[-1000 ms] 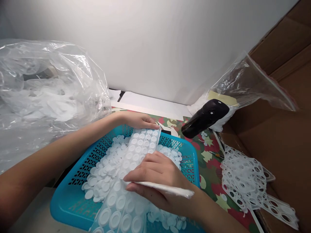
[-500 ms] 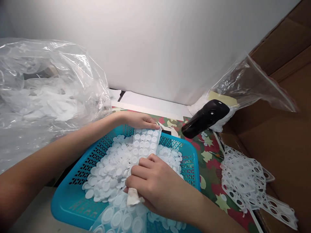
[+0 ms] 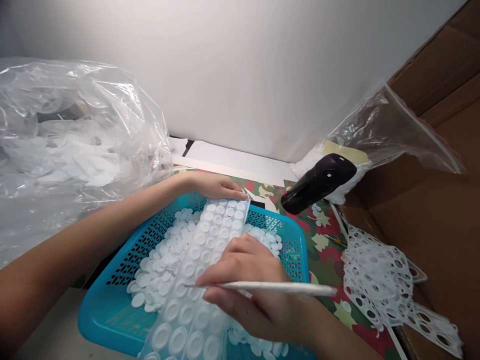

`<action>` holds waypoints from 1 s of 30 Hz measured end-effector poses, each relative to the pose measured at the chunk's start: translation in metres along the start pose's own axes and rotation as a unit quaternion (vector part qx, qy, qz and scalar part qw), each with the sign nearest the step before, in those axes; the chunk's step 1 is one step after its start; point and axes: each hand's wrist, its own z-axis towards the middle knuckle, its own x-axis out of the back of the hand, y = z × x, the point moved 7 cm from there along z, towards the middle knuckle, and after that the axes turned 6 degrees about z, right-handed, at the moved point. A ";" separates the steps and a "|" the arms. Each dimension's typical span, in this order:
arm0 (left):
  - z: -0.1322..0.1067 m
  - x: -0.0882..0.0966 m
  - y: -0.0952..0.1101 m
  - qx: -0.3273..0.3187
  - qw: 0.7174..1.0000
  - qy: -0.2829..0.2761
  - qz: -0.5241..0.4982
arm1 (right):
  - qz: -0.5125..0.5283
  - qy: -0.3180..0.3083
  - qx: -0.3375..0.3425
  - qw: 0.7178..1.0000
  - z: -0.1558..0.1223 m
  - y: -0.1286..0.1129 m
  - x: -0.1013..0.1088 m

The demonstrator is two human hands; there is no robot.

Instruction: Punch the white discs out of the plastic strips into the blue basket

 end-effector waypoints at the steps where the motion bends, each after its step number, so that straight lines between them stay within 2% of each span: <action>1: 0.000 0.000 0.000 0.002 1.000 0.000 -0.001 | -0.007 -0.021 -0.003 1.000 0.001 0.000 -0.004; 4: 0.000 0.000 0.000 0.004 1.000 -0.001 -0.003 | -0.027 -0.065 -0.004 0.997 0.001 -0.002 -0.011; 9: 0.001 -0.001 -0.001 -0.004 1.000 -0.003 -0.004 | -0.053 -0.095 0.002 0.994 0.004 -0.004 -0.015; 15: 0.000 0.000 0.000 -0.008 1.000 -0.002 0.002 | -0.139 -0.154 0.033 0.978 0.005 -0.003 -0.030; 22: 0.001 0.000 0.003 -0.041 0.999 0.015 0.015 | -0.183 -0.243 -0.042 0.952 0.002 0.009 -0.046; 25: 0.000 0.001 0.003 -0.044 0.998 0.027 0.020 | -0.159 -0.205 -0.015 0.966 0.007 0.002 -0.040; 28: -0.002 0.001 0.004 -0.037 0.999 0.026 0.011 | -0.089 -0.098 0.040 0.990 0.008 -0.008 -0.022; 30: -0.002 0.001 0.004 -0.035 0.999 0.021 0.001 | -0.032 -0.029 0.047 0.998 0.003 -0.008 -0.007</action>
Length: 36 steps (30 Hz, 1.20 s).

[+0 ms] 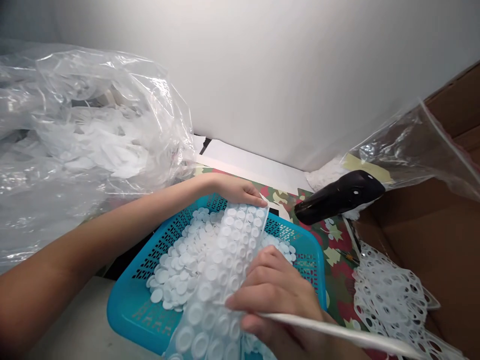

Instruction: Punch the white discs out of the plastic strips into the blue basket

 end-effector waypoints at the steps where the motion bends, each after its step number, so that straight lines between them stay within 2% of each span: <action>1: 0.000 0.000 0.000 0.001 1.000 -0.001 -0.003 | 0.020 0.025 -0.004 0.999 -0.003 0.001 0.005; 3: 0.000 0.000 0.000 0.000 1.000 -0.002 -0.004 | 0.038 0.042 -0.017 0.998 -0.008 0.003 0.009; 10: 0.001 0.000 0.000 -0.002 1.000 -0.006 -0.008 | -0.001 0.009 -0.021 1.000 -0.004 -0.001 0.001; 19: 0.004 -0.002 -0.001 -0.018 1.000 -0.007 0.000 | -0.085 -0.094 -0.001 0.992 0.002 -0.003 -0.018; 23: 0.004 -0.002 0.000 -0.018 1.000 -0.006 0.007 | -0.133 -0.198 -0.054 0.970 0.003 0.006 -0.038; 25: 0.003 -0.001 0.000 -0.012 1.000 -0.006 0.010 | -0.139 -0.218 -0.059 0.964 0.001 0.008 -0.042; 26: 0.003 -0.001 0.000 -0.009 1.000 -0.007 0.011 | -0.134 -0.208 -0.049 0.968 0.001 0.007 -0.040; 28: 0.003 -0.001 0.000 -0.006 1.000 -0.011 0.013 | -0.097 -0.149 -0.024 0.984 -0.002 0.003 -0.031; 30: 0.004 -0.002 -0.001 -0.007 1.000 -0.016 0.013 | -0.026 -0.046 -0.016 0.998 -0.006 0.001 -0.013; 33: 0.005 -0.003 -0.003 -0.007 1.000 -0.022 0.014 | 0.082 0.111 -0.031 0.990 -0.017 0.005 0.013; 34: 0.005 -0.003 -0.004 -0.007 1.000 -0.023 0.014 | 0.100 0.129 -0.038 0.986 -0.019 0.006 0.015; 36: 0.006 -0.003 -0.005 -0.003 1.000 -0.024 0.015 | 0.102 0.113 -0.045 0.987 -0.018 0.006 0.013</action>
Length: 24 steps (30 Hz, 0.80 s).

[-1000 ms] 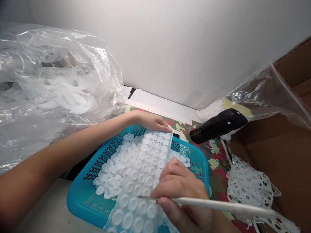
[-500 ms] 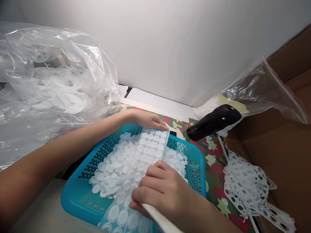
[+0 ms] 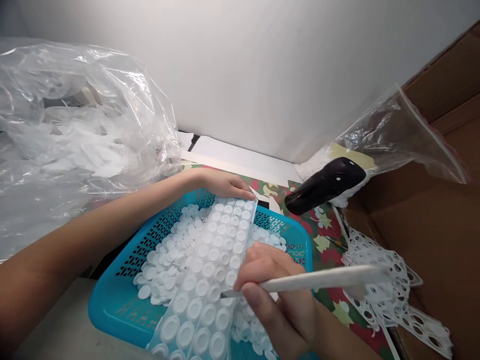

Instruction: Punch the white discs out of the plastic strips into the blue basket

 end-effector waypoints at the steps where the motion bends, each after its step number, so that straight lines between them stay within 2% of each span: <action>1: 0.000 0.000 0.000 0.003 1.000 0.000 0.000 | -0.013 -0.022 0.000 1.000 0.001 -0.001 -0.004; 6: 0.000 0.000 0.002 0.009 1.000 0.000 0.005 | -0.091 -0.099 0.012 0.991 0.008 -0.005 -0.018; 13: 0.000 -0.001 0.002 0.011 1.000 0.001 0.009 | -0.129 -0.156 0.015 0.979 0.008 -0.003 -0.025; 18: 0.001 0.000 0.000 0.000 1.000 0.007 0.009 | -0.178 -0.178 0.045 0.967 0.008 -0.005 -0.031; 20: 0.002 0.001 0.000 -0.006 1.000 0.010 0.011 | -0.211 -0.220 0.034 0.952 0.007 -0.002 -0.039; 24: 0.001 0.001 0.000 -0.010 1.000 0.008 0.009 | -0.239 -0.317 -0.035 0.917 0.002 0.012 -0.051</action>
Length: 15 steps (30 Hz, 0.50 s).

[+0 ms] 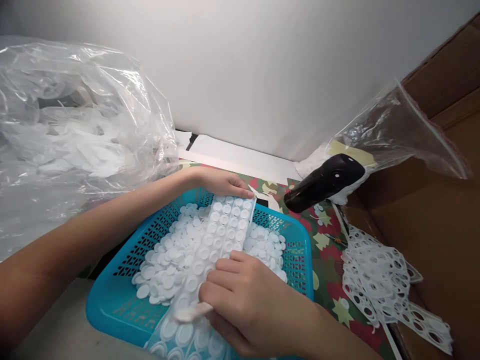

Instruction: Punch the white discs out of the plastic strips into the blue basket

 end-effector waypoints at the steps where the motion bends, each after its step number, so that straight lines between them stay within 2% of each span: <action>1: 0.000 0.000 0.000 0.001 1.000 0.000 -0.003 | 0.011 -0.006 -0.004 1.000 -0.001 0.001 -0.001; 3: 0.000 0.000 0.000 0.003 1.000 0.000 -0.009 | 0.058 0.039 0.005 0.997 -0.005 0.002 0.006; 4: 0.000 0.000 0.001 0.005 1.000 -0.001 -0.011 | 0.097 0.098 0.016 0.990 -0.010 0.003 0.014; 5: -0.001 -0.001 0.001 0.007 1.000 -0.003 -0.012 | 0.141 0.171 0.026 0.975 -0.017 0.005 0.023; 7: -0.001 -0.001 0.001 0.012 1.000 -0.007 -0.012 | 0.226 0.322 0.026 0.919 -0.034 0.015 0.039; 8: -0.001 -0.001 0.001 0.014 1.000 -0.008 -0.013 | 0.253 0.363 0.019 0.897 -0.041 0.019 0.042; 9: -0.001 -0.001 0.001 0.016 1.000 -0.009 -0.015 | 0.268 0.380 0.009 0.886 -0.044 0.022 0.043; 10: -0.001 -0.001 0.001 0.019 1.000 -0.010 -0.017 | 0.271 0.373 0.002 0.888 -0.044 0.023 0.042; 15: 0.000 -0.002 0.000 0.030 0.999 -0.017 -0.032 | 0.182 0.251 0.021 0.951 -0.027 0.009 0.034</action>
